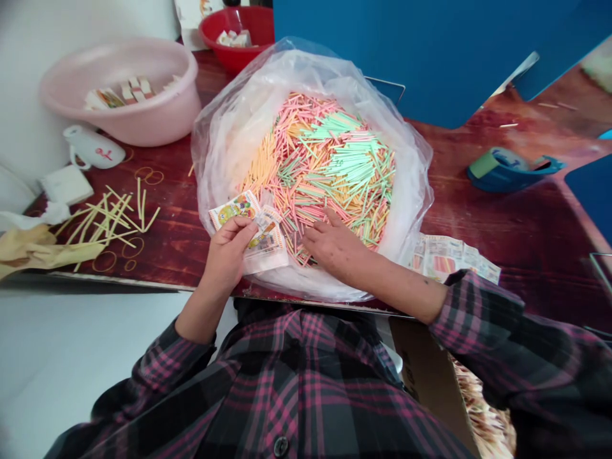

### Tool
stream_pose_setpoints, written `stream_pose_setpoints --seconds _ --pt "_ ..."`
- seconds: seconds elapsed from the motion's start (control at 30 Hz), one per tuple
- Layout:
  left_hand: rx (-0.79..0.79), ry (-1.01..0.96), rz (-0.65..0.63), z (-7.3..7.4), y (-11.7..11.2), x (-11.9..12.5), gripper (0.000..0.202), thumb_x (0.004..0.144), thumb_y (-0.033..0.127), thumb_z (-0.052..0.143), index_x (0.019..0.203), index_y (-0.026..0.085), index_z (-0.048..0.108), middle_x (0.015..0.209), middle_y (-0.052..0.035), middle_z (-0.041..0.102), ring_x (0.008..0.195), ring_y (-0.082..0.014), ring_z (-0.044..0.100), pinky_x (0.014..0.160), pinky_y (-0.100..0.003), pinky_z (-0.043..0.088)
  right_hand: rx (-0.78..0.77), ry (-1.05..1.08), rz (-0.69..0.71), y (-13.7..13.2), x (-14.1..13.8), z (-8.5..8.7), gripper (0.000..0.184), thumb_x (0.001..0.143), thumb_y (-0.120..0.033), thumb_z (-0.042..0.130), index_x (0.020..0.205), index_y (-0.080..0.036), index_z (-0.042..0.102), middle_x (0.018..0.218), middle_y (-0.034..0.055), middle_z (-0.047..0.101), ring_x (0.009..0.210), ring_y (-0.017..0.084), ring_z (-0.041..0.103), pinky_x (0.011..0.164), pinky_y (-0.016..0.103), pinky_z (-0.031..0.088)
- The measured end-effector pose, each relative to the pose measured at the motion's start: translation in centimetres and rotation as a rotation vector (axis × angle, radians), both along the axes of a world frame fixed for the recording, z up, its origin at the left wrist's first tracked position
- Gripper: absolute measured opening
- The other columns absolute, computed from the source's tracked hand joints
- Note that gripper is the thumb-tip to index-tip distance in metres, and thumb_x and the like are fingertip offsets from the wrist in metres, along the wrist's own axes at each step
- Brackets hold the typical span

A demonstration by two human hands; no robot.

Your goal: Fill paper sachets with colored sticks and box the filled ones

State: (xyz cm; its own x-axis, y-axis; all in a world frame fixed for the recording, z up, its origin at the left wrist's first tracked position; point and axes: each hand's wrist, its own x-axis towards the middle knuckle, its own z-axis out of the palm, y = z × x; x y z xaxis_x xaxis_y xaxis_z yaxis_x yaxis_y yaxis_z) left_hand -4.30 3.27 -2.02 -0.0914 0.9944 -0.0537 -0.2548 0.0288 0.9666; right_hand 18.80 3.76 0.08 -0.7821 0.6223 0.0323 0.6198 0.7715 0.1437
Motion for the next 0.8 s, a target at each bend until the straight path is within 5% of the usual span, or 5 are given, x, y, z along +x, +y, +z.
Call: stream_pose_setpoints --seconds 0.17,0.33,0.5,0.63,0.8 --pt "0.012 0.046 0.01 -0.2 -0.1 0.1 0.015 0.08 0.029 0.078 0.077 0.02 0.068 0.072 0.0052 0.06 0.067 -0.0092 0.052 0.07 -0.023 0.043 0.015 -0.048 -0.029 -0.4 -0.6 -0.1 0.019 0.098 -0.018 0.054 0.102 -0.013 0.072 0.096 0.0138 0.074 0.093 0.029 0.063 0.103 0.047 0.034" --pt "0.012 0.049 -0.001 -0.5 -0.1 0.0 0.013 0.08 0.03 0.078 0.08 0.02 0.07 0.075 0.0045 0.064 0.069 -0.01 0.054 0.07 -0.023 0.043 -0.195 0.063 -0.167 0.7 -0.2 0.1 0.016 0.096 -0.018 0.054 0.1 -0.011 0.069 0.095 0.0162 0.073 0.092 0.029 0.065 0.083 0.039 0.039" --pt "0.062 0.104 -0.017 -0.4 -0.2 -0.1 0.009 0.083 0.029 0.076 0.084 0.021 0.074 0.079 0.0041 0.066 0.074 -0.0106 0.056 0.076 -0.023 0.045 -0.369 0.521 -0.479 1.6 0.8 0.3 0.025 0.102 -0.03 0.046 0.088 -0.018 0.063 0.079 0.0076 0.068 0.07 0.02 0.058 0.067 0.032 0.039" --pt "0.109 0.194 -0.065 0.2 -0.5 -0.2 0.007 0.085 0.029 0.075 0.084 0.022 0.075 0.087 0.0014 0.069 0.084 -0.0137 0.061 0.084 -0.027 0.047 -0.545 0.879 -0.567 1.4 1.1 0.4 0.033 0.1 -0.04 0.047 0.078 -0.02 0.062 0.075 0.0027 0.068 0.067 0.016 0.056 0.066 0.03 0.043" --pt "0.238 0.285 -0.078 0.9 -0.6 0.0 0.002 0.084 0.026 0.076 0.084 0.024 0.077 0.102 -0.0023 0.071 0.102 -0.0184 0.064 0.101 -0.034 0.045 -0.639 1.058 -0.6 1.2 1.3 0.4 0.03 0.095 -0.045 0.054 0.085 -0.02 0.067 0.08 0.0008 0.073 0.073 0.017 0.063 0.069 0.03 0.049"
